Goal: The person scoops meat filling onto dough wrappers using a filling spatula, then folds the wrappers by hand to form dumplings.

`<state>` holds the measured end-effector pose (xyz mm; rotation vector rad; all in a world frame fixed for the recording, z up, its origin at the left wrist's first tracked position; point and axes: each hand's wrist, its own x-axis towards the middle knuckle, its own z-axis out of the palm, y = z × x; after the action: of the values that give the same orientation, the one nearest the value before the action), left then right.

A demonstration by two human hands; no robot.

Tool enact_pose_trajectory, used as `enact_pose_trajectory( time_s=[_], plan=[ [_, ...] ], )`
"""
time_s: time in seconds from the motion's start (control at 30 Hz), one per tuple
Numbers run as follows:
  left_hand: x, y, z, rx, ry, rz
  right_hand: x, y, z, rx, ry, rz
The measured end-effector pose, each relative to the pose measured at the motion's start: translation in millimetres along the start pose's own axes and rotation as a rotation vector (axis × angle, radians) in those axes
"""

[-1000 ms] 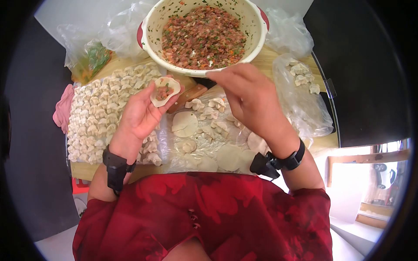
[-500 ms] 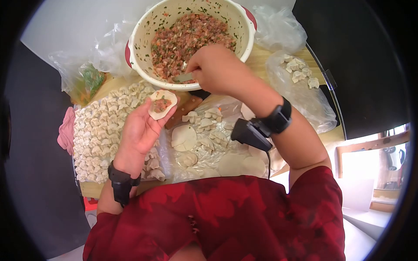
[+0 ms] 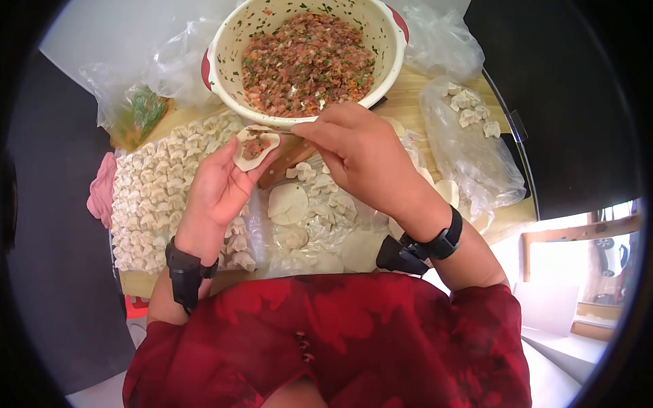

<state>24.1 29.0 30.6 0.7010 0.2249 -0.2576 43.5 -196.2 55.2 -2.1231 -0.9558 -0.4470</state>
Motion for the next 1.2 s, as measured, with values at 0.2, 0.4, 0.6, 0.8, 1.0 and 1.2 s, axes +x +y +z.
enact_pose_trajectory(
  time_s=[0.2,0.4,0.6,0.8,1.0,1.2],
  plan=[
    [-11,1,0,-0.002,-0.002,-0.012,-14,0,12,-0.170,-0.009,-0.176],
    [-16,3,-4,-0.006,-0.022,-0.022,-17,-16,-4,-0.069,0.109,0.076],
    [-27,-14,12,0.022,-0.131,-0.066,-18,-43,2,0.275,-0.082,0.356],
    [-37,-23,14,0.014,-0.206,-0.092,-21,-32,18,0.360,-0.001,0.275],
    [-44,-27,25,0.361,-0.289,0.010,-13,-33,22,0.520,0.085,0.527],
    [-38,-31,22,0.517,-0.228,0.070,-14,-25,30,0.514,0.141,0.469]
  ],
)
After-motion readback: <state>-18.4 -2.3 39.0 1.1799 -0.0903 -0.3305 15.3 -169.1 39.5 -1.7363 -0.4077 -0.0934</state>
